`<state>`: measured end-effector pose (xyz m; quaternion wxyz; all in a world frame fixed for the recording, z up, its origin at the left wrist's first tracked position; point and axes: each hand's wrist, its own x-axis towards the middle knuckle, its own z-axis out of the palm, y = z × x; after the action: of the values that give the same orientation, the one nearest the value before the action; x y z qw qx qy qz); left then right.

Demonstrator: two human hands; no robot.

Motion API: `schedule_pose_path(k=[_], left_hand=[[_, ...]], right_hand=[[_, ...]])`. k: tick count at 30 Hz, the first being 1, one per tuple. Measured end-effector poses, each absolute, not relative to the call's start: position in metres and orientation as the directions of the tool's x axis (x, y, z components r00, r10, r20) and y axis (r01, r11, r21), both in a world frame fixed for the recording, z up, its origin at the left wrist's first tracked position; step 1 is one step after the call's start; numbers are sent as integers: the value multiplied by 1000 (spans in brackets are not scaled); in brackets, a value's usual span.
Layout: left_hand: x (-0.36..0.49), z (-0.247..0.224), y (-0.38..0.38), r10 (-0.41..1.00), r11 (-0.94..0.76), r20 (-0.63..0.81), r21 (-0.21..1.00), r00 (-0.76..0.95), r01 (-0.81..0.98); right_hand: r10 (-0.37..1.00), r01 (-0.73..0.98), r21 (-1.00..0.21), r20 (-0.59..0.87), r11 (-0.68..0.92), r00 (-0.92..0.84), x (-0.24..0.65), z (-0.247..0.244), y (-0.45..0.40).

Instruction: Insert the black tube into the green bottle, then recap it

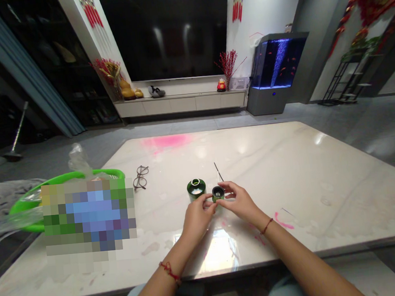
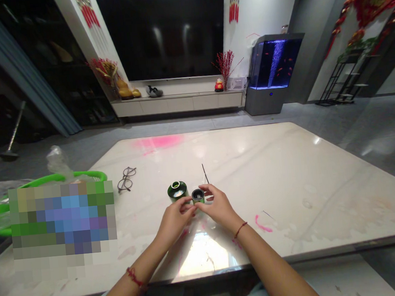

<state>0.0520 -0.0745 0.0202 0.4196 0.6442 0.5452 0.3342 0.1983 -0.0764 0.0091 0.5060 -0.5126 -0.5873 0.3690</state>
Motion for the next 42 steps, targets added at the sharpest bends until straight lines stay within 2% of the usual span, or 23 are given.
schedule_pose_path(k=[8,15,33,42], left_hand=[[58,28,-76,982,128,-151,973,114,193],[61,32,-78,957,268,-264,963,118,-20],[61,32,-80,956,259,-267,963,124,71],[63,36,-81,944,290,-299,953,136,84]], right_hand=[[981,62,-984,174,169,80,198,15,-77],[986,-93,-987,117,129,122,197,14,-78],[991,-38,-991,126,128,39,202,12,-77],[952,55,-982,189,181,241,231,7,-54]])
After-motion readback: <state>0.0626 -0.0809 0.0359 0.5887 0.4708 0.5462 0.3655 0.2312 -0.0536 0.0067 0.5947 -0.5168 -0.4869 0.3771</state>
